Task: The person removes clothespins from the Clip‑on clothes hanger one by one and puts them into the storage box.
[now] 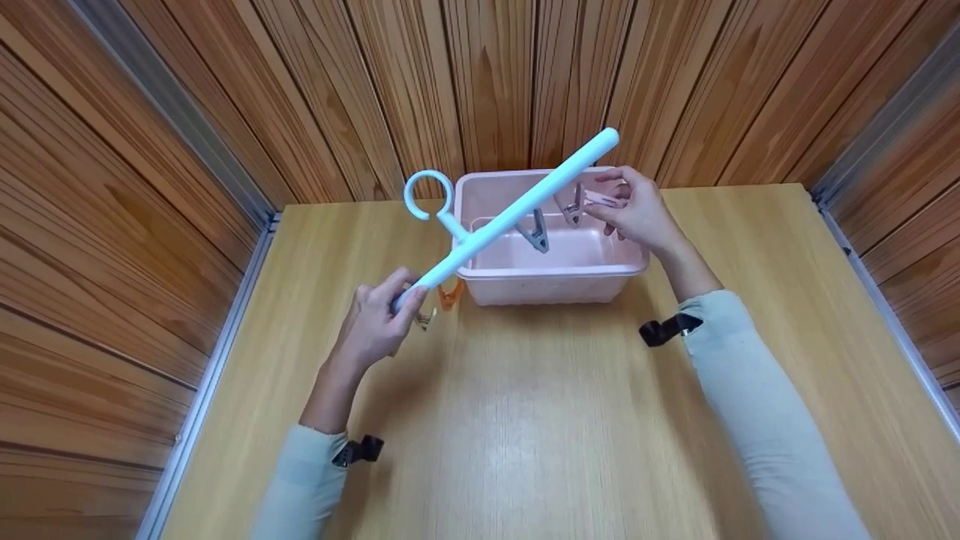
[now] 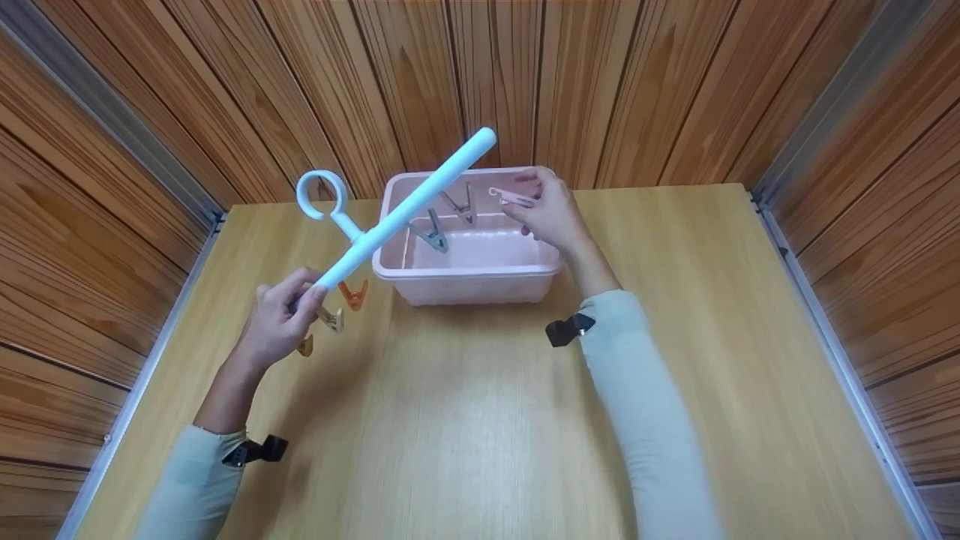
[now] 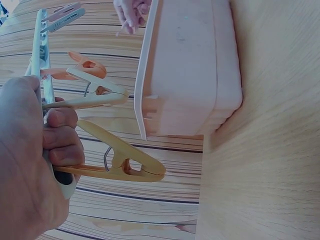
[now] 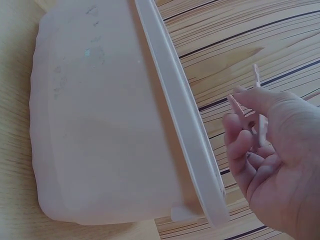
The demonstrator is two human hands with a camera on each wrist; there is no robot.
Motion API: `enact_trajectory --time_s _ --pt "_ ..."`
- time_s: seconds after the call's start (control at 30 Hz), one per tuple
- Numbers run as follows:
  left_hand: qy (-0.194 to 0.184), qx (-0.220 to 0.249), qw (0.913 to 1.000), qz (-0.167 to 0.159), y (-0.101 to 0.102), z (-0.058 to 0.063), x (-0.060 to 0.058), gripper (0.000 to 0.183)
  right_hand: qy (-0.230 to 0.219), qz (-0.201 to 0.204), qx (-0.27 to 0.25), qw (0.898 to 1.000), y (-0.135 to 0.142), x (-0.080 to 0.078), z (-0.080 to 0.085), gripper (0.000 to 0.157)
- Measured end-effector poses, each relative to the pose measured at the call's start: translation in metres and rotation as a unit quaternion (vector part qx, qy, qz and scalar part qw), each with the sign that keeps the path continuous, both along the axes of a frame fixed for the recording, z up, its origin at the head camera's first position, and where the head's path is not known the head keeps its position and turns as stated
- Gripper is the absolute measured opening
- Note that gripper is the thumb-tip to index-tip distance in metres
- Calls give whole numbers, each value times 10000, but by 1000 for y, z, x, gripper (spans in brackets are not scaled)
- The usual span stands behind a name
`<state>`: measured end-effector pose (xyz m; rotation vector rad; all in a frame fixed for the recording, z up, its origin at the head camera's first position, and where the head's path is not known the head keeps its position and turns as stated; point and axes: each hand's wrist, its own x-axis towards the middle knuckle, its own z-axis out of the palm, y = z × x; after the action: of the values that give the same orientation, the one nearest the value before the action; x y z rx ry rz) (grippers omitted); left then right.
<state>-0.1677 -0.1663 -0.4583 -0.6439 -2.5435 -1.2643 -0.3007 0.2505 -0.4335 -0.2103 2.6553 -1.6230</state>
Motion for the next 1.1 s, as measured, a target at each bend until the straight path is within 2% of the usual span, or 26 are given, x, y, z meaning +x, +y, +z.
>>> enact_trajectory --time_s 0.2,0.5,0.73,0.97,1.1 --pt "169 -125 9998 60 1 1 0 17 -23 -27 -84 10000 0 1 0 71" --pt "-120 -50 9999 93 0 1 -1 16 187 198 -351 9990 3 5 -2 63" --pt "-39 -2 9999 98 0 1 -3 17 482 270 -734 9958 8 13 -2 58" --pt "127 88 9997 201 1 0 -7 19 752 77 -1578 9846 11 23 0 55" --pt "200 90 9996 183 4 2 -10 18 973 27 -2261 9692 7 30 1 51"
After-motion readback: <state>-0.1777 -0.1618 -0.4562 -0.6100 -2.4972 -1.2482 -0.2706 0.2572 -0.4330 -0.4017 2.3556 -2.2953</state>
